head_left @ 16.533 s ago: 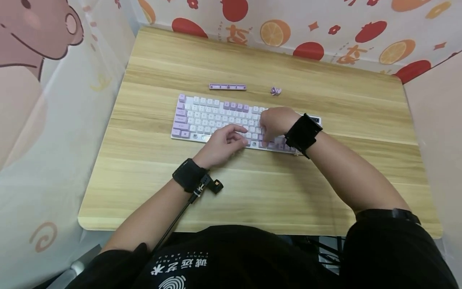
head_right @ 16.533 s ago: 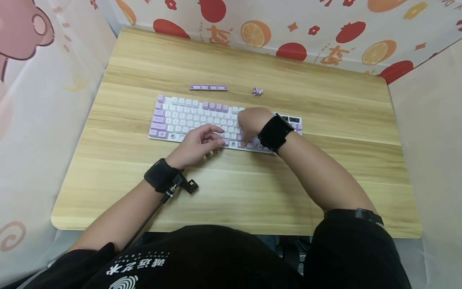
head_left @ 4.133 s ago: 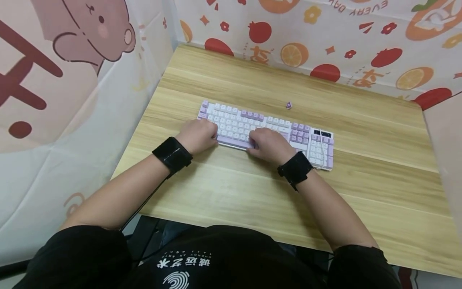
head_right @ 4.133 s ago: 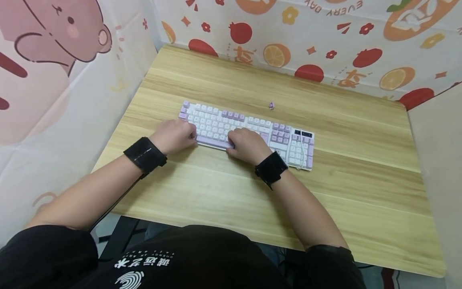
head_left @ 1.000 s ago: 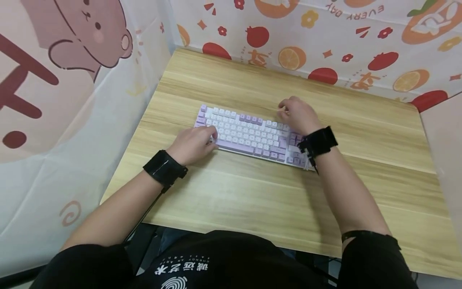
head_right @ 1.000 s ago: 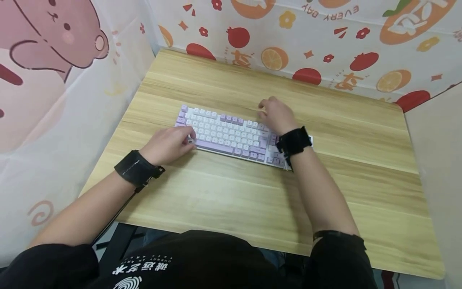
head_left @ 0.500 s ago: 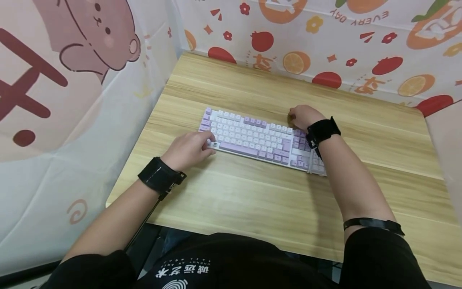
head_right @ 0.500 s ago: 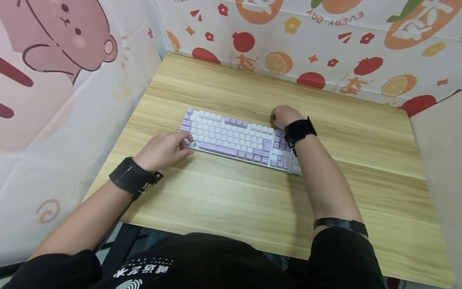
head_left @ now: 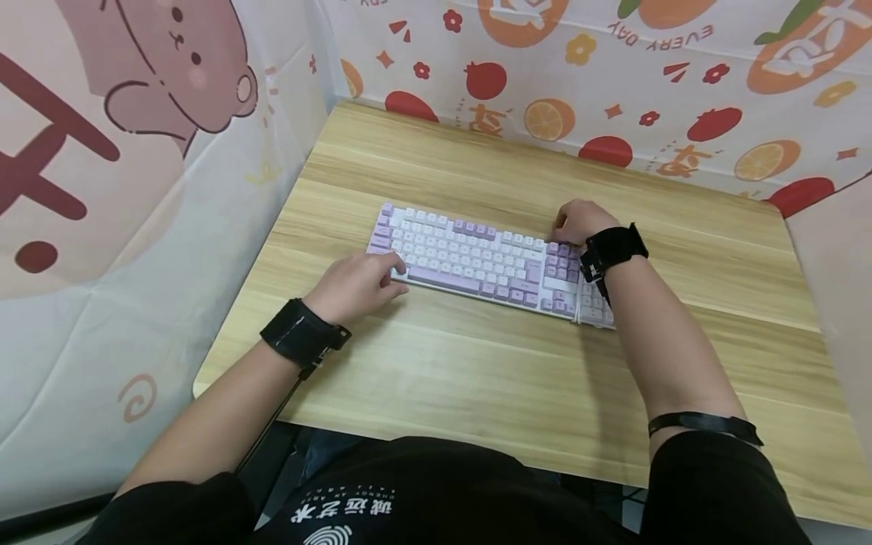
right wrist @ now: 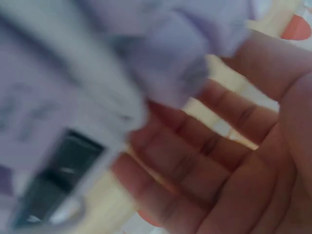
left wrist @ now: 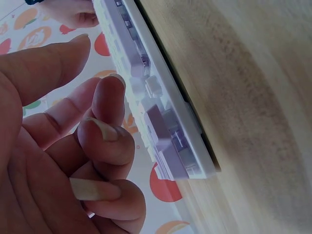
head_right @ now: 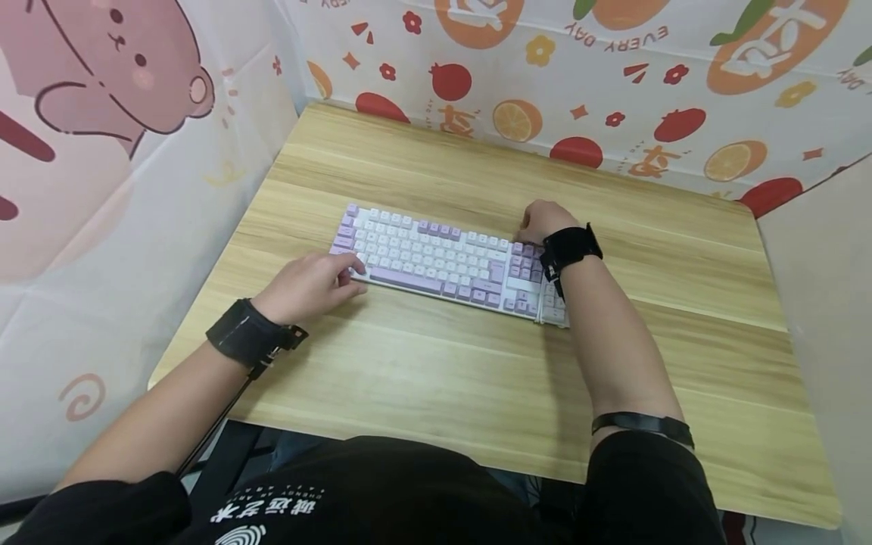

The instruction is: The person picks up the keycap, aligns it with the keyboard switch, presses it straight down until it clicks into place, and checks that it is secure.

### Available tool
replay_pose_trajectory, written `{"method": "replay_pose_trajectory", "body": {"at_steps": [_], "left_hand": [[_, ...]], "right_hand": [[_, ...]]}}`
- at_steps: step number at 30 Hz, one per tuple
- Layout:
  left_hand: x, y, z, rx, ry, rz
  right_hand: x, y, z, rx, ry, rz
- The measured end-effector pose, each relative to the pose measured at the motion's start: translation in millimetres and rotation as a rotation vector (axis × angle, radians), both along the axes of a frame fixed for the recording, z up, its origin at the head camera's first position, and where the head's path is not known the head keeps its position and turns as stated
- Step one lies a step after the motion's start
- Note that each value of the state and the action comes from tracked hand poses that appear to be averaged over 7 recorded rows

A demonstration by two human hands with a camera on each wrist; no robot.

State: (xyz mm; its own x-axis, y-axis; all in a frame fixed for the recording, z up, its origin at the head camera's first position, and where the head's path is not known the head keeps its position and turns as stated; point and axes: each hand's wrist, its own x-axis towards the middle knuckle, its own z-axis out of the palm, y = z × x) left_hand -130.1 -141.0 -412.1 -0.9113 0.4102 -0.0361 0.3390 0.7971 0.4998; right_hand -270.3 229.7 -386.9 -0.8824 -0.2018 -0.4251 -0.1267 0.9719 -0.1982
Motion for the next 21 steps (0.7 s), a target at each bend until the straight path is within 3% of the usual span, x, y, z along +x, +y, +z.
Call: {"method": "replay_pose_trajectory", "body": {"at_steps": [3,6,9,12,16,19,21], "left_hand": [[1.3,-0.5,-1.0,0.0,0.001,-0.01],[2.0,0.1,-1.3,0.005,0.014,-0.021],[2.4,0.9,-1.1,0.024,0.021,-0.016],[3.4,2.5,1.6,0.053,0.056,-0.003],[5.6,11.7,11.4,0.141,0.171,0.0],[7.6,25.7,22.9,0.265,0.298,-0.028],[9.0,36.6,31.1,0.356,0.375,-0.058]], "right_hand": [[-0.2,1.5,-3.0,-0.017,-0.025,0.002],[0.5,2.4,-4.1,-0.047,0.01,-0.007],[3.0,-0.3,-1.2,-0.164,0.056,-0.025],[13.4,-13.4,8.4,-0.467,0.023,-0.08],[42.9,-43.2,20.5,-1.029,-0.177,-0.142],[69.3,-63.0,23.7,-1.368,-0.345,-0.079],[85.0,-73.2,23.5,-1.515,-0.429,-0.014]]}}
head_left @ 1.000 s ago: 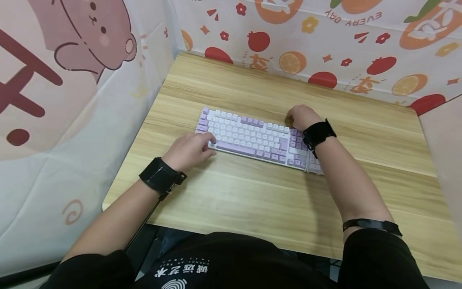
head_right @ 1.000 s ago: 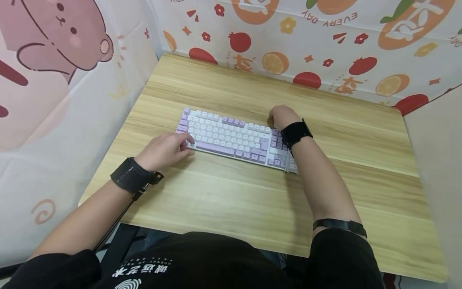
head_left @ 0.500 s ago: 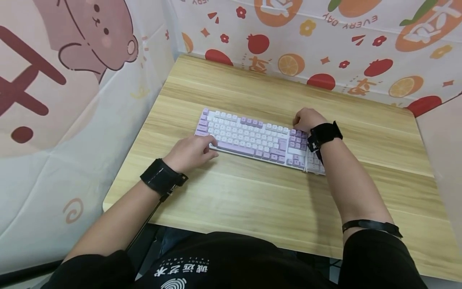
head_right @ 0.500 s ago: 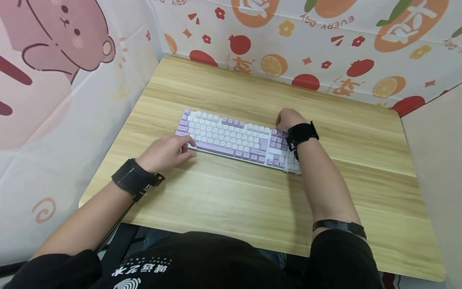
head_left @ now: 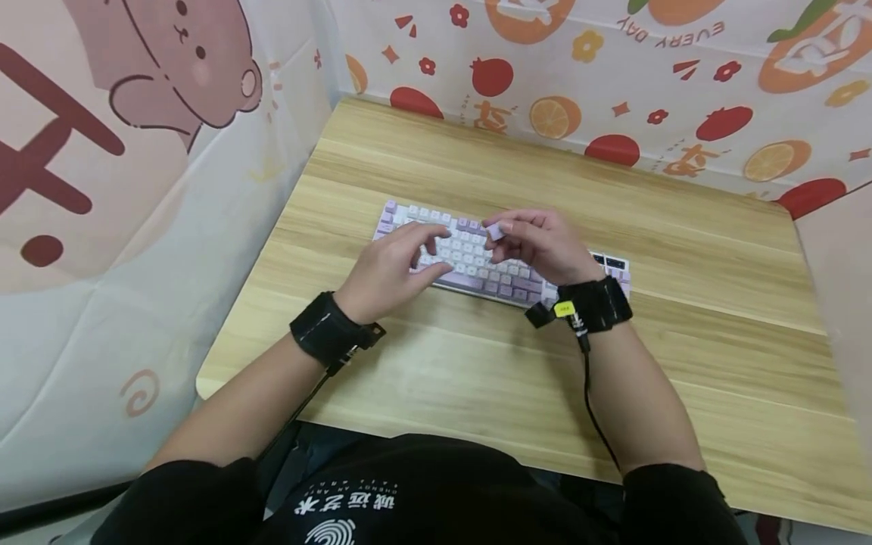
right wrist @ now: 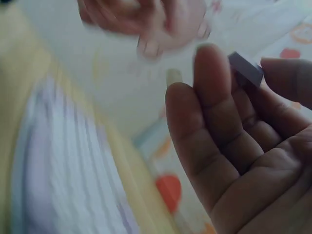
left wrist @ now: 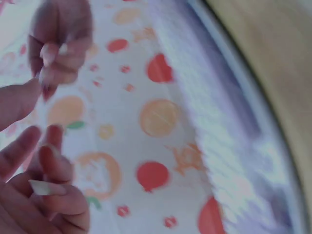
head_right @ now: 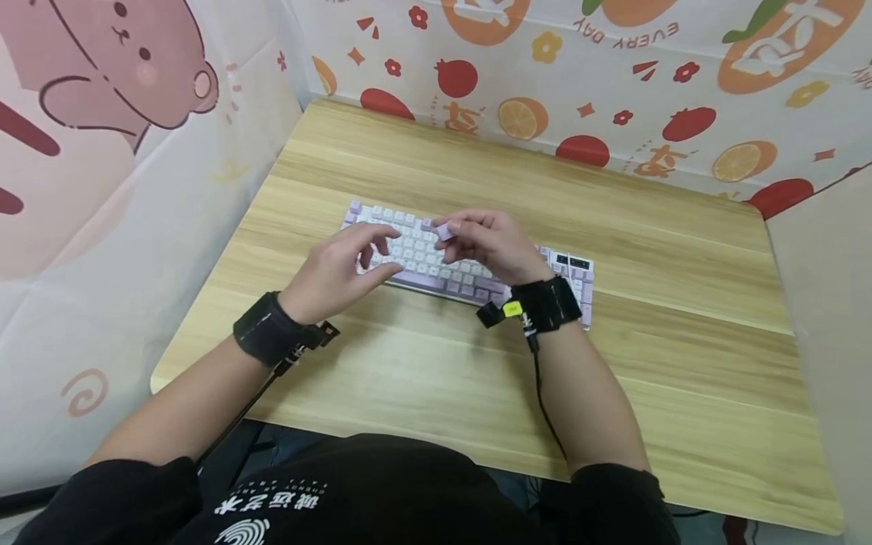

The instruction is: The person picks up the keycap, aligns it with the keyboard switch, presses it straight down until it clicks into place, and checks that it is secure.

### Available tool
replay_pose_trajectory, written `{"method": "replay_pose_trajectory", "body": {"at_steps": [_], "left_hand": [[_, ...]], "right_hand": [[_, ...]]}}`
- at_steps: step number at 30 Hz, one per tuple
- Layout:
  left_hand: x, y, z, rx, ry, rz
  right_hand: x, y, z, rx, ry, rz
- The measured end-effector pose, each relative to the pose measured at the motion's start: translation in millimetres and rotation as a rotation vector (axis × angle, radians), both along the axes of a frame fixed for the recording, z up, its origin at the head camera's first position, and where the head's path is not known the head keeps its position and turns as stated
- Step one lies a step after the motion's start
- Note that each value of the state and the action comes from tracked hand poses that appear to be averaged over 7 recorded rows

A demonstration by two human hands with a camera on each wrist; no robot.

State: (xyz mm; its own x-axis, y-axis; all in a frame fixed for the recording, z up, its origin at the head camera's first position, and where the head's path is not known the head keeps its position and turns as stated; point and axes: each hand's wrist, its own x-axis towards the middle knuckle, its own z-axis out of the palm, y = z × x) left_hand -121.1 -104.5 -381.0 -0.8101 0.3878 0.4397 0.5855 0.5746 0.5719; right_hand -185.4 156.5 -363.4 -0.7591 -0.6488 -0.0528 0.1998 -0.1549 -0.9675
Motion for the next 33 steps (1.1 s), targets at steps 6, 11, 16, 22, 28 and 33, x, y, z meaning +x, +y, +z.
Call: {"method": "replay_pose_trajectory", "body": {"at_steps": [6,11,16,22,28,33], "left_hand": [[7.5,23.0,16.4,0.126,0.142,-0.079],[10.2,27.9,17.2,0.131,0.164,-0.104],[11.3,29.2,14.6,0.116,0.161,-0.125],[11.6,27.2,9.3,0.103,0.102,-0.095],[15.7,25.7,-4.3,0.091,0.014,-0.113],[25.2,22.0,-18.6,0.055,-0.021,-0.099]], "right_hand": [[30.1,-18.3,-6.7,-0.164,-0.027,0.063],[35.5,-19.5,-12.3,-0.146,-0.03,0.041],[38.6,-17.9,-15.2,-0.061,-0.023,-0.022],[41.9,-24.7,-18.4,0.099,0.093,-0.037],[47.6,-37.3,-27.5,0.11,0.081,-0.009],[55.5,-38.7,-39.7,0.213,0.143,0.003]]}}
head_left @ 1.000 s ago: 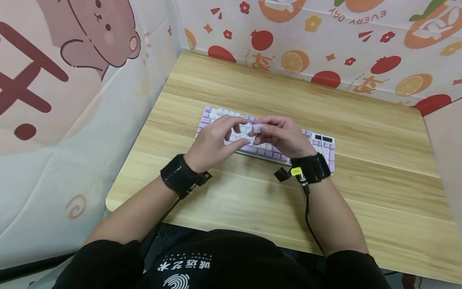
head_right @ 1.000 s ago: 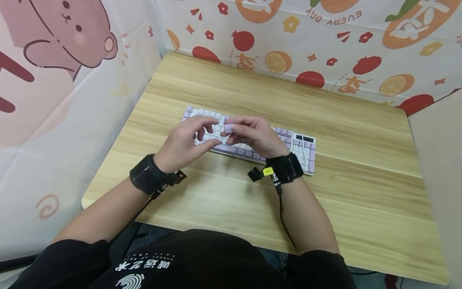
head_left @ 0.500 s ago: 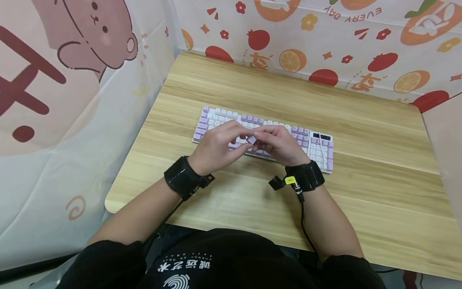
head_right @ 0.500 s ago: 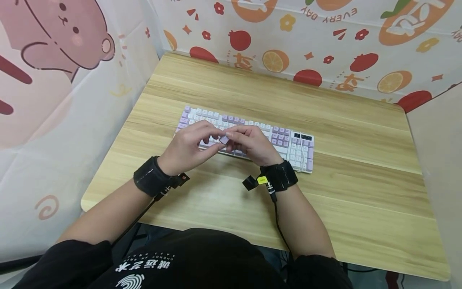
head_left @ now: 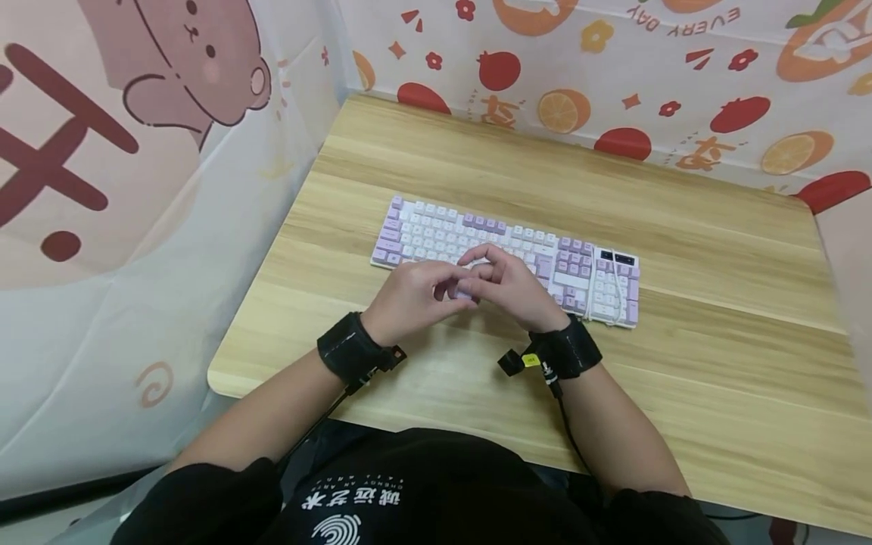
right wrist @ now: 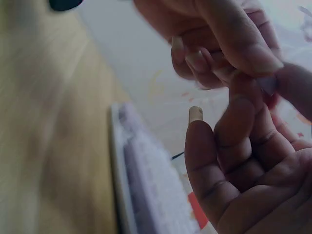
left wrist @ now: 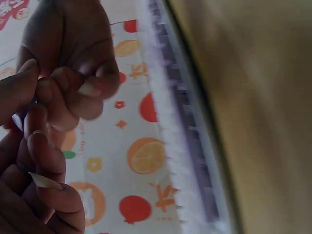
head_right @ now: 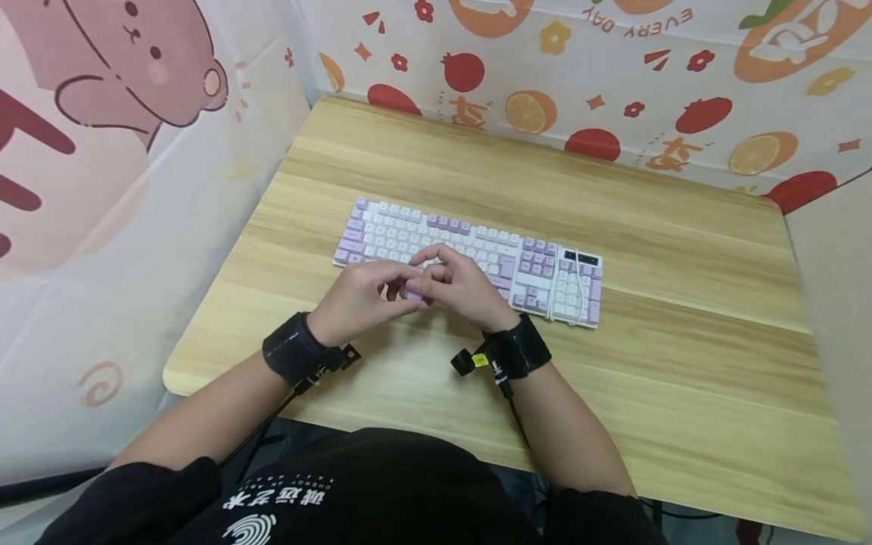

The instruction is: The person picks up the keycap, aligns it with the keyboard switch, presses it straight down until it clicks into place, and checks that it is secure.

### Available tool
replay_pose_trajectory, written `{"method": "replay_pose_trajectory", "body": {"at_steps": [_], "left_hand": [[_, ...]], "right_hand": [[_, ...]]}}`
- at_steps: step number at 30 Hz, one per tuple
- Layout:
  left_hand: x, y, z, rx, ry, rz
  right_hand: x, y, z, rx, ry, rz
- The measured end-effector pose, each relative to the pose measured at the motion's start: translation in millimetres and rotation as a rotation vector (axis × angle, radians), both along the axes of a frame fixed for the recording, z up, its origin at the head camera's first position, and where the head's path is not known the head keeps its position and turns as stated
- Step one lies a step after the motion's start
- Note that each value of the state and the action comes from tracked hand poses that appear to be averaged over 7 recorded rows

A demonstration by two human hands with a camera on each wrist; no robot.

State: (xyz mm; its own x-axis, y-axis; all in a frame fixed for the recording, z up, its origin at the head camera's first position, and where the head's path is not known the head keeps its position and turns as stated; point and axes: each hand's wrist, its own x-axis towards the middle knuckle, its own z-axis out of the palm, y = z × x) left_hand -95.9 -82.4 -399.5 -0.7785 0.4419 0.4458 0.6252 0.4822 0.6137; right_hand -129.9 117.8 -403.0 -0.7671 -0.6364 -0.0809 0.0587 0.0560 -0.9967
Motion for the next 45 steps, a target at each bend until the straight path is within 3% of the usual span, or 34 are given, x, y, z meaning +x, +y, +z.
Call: {"method": "replay_pose_trajectory", "body": {"at_steps": [5,12,16,22,26,33,45], "left_hand": [[6.1,-3.6,-11.8,-0.119,0.003,0.01],[5.2,-11.4,-18.1,-0.282,-0.014,-0.056],[-5.4,-27.0,-18.4,-0.338,-0.011,-0.076],[-38.6,-55.1,-14.5,-0.382,0.03,0.068],[-52.9,-61.4,-13.5,-0.473,0.011,0.085],[-58.9,-59.6,-17.5,-0.567,-0.085,0.104],[-63.7,-56.3,-19.0,-0.573,-0.068,0.078]], "right_hand": [[5.8,2.3,-12.7,0.088,0.07,0.015],[7.8,-2.6,-25.2,0.162,0.087,0.012],[6.1,0.1,-30.4,0.214,0.141,0.006],[0.6,10.6,-37.3,0.234,0.144,-0.064],[-1.0,14.7,-41.6,0.233,0.119,-0.058],[-3.1,19.6,-45.8,0.172,0.05,-0.059],[-2.9,21.8,-45.7,0.175,0.02,-0.054]]}}
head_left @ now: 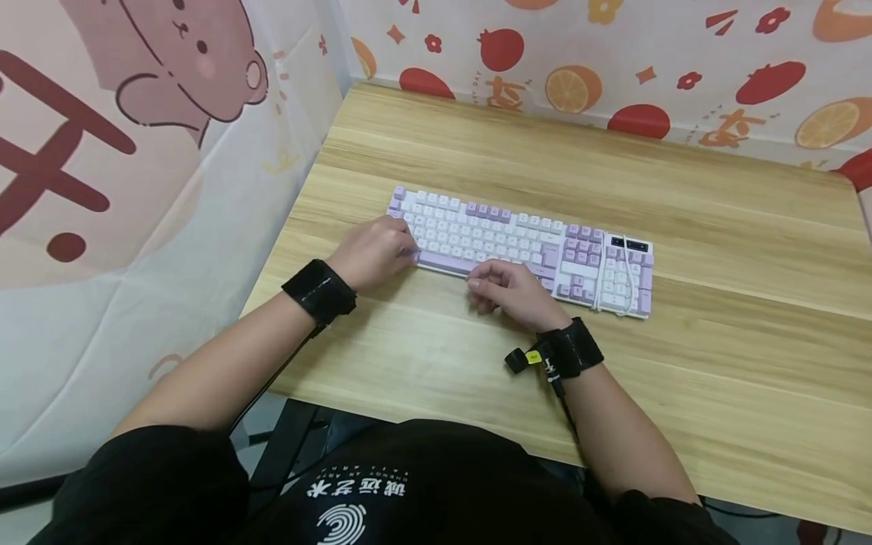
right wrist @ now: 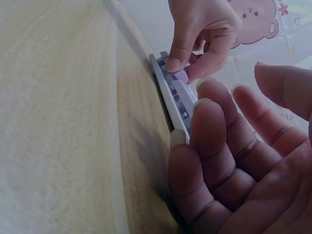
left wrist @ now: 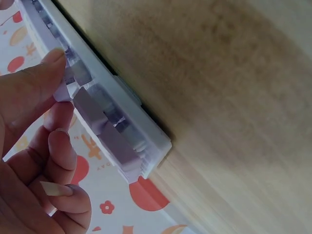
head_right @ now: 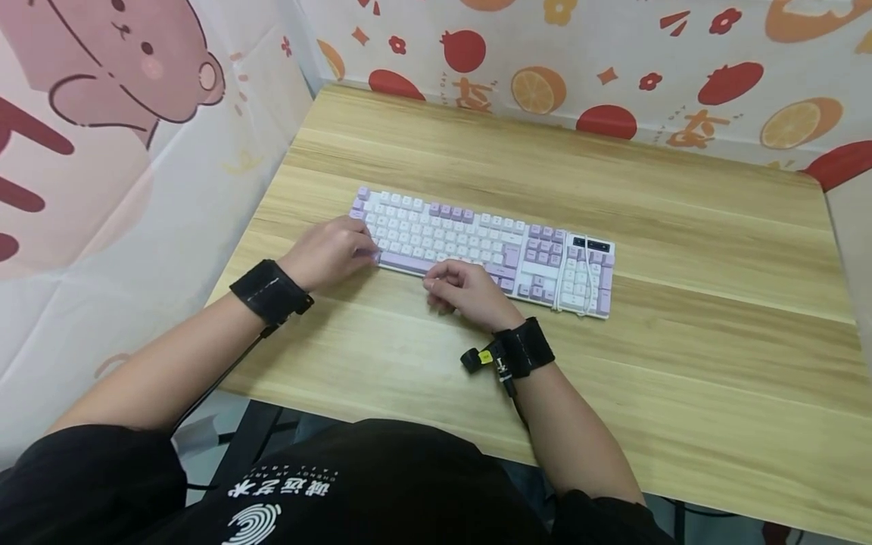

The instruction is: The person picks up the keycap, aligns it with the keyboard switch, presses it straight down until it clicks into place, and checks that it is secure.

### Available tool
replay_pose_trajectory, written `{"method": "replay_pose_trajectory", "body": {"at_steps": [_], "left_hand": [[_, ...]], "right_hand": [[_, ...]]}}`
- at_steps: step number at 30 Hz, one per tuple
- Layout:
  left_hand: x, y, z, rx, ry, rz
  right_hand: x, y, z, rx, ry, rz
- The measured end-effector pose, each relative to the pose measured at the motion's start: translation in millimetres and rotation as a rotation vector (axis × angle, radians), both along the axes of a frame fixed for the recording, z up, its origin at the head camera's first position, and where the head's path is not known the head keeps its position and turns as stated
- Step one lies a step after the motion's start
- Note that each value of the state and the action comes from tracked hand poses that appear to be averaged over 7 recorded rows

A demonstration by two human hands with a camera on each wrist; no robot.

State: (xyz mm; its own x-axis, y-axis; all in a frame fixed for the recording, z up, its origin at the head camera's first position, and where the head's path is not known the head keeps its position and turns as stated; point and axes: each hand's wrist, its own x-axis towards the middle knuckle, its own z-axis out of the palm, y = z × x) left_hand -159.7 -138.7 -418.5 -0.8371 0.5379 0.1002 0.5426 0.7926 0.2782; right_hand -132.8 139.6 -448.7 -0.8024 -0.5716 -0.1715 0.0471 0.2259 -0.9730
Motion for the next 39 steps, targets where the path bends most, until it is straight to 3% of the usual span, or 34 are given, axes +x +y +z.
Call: {"method": "replay_pose_trajectory", "body": {"at_steps": [12,23,39], "left_hand": [[-3.7,-1.1,-0.1,0.031,-0.023,0.044],[-7.9,-5.5,-1.8,0.066,-0.074,0.011],[-2.8,-8.1,-3.6,0.052,-0.026,-0.022]], "right_hand": [[-1.5,1.0,0.3,0.027,-0.005,0.005],[-1.8,2.8,-6.5,-0.031,-0.055,0.005],[0.2,10.2,-15.9,-0.013,0.024,0.037]]}}
